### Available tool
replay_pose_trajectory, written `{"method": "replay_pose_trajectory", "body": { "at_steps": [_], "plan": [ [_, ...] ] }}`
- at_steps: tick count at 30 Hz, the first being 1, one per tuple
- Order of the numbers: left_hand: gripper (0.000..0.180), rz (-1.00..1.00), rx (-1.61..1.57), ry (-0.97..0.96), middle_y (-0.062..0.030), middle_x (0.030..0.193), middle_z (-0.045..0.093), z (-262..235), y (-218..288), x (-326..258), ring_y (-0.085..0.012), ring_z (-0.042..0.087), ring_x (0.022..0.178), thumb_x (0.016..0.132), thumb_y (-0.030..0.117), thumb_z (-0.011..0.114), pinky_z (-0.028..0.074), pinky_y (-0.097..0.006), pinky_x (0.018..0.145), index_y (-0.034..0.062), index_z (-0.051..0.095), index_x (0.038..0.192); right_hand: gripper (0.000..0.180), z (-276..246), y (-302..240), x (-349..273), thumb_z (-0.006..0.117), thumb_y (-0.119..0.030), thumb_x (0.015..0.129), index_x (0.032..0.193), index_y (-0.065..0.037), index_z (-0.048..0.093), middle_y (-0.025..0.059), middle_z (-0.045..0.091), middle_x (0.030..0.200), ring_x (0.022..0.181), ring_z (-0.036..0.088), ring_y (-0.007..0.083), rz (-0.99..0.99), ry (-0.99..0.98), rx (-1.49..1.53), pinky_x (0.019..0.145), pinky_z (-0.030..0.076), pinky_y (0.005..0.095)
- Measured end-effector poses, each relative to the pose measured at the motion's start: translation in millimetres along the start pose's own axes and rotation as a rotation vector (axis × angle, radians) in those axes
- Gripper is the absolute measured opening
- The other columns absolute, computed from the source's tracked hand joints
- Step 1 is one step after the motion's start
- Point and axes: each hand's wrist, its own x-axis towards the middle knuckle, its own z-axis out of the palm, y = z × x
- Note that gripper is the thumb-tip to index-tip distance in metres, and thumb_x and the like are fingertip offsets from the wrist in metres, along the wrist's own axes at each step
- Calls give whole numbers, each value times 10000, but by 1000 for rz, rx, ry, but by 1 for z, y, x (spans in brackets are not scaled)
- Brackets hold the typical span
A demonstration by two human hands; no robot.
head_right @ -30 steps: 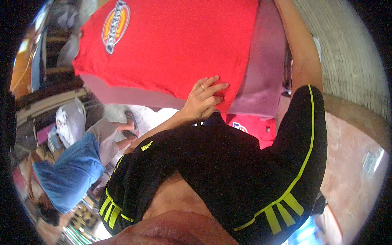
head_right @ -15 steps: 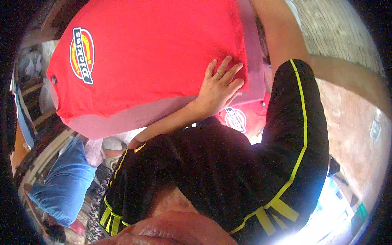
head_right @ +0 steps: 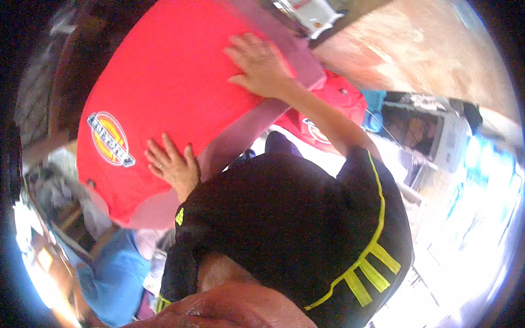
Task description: The person irons a red t-shirt on a pink ironing board. They smooth the fabric with their hands, use a white iron to press the shirt, and flip the shirt over to iron the other side. The person adjusts the shirt's position multiple times to ensure all areas are pressed.
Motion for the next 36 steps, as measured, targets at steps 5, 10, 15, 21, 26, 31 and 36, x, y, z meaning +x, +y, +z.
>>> {"method": "replay_pose_trajectory", "body": {
  "at_steps": [5, 10, 15, 21, 26, 31, 36],
  "plan": [
    [715, -21, -148, -42, -212, 1632, 204, -14, -45, -21, -464, 135, 1500, 912, 531, 598, 131, -650, 1145, 177, 432, 1510, 705, 14, 7, -17, 639, -516, 895, 1452, -108, 492, 119, 459, 1521, 1430, 374, 330, -7, 144, -235, 1200, 246, 491],
    [680, -355, -87, 250, -225, 1604, 232, -14, -147, -32, -488, 137, 1487, 931, 486, 604, 166, -658, 1133, 144, 437, 1495, 644, 5, 17, -40, 543, -488, 979, 1532, -198, 381, 49, 305, 1617, 1466, 310, 330, 56, 77, -294, 1120, 325, 591],
    [673, -752, -21, 452, -271, 1553, 290, 7, -267, -39, -484, 285, 1417, 968, 464, 574, 283, -638, 1083, 51, 417, 1476, 629, 20, 26, -31, 525, -478, 992, 1539, -207, 373, 38, 301, 1619, 1469, 305, 331, 37, 49, -276, 1121, 314, 595],
    [550, -790, -527, 372, -137, 842, 723, 13, -336, -28, -280, 689, 766, 811, 508, 782, 527, -412, 724, -1, 690, 997, 597, 20, 32, -28, 525, -442, 999, 1523, -183, 402, 51, 333, 1605, 1461, 310, 352, 31, 64, -243, 1135, 297, 578],
    [437, -784, -887, 271, -86, 691, 660, 18, -384, -38, -160, 625, 647, 845, 399, 788, 491, -345, 586, -25, 680, 844, 580, 23, 34, -25, 513, -404, 1009, 1525, -168, 394, 72, 318, 1609, 1450, 315, 374, -38, 95, -207, 1137, 299, 556],
    [560, -762, -99, 160, -160, 720, 706, -6, -352, -31, -334, 701, 726, 873, 554, 692, 515, -464, 664, -2, 684, 813, 573, 18, 27, -28, 519, -379, 1008, 1517, -146, 397, 86, 329, 1599, 1448, 311, 382, -6, 64, -219, 1134, 299, 562],
    [497, -709, 93, 333, -168, 1118, 647, 0, -355, -7, -397, 626, 1034, 897, 557, 629, 479, -549, 867, 125, 661, 1139, 584, 17, 17, -25, 533, -376, 999, 1516, -143, 394, 88, 327, 1599, 1453, 305, 380, 12, 39, -204, 1153, 278, 555]
  ]
}}
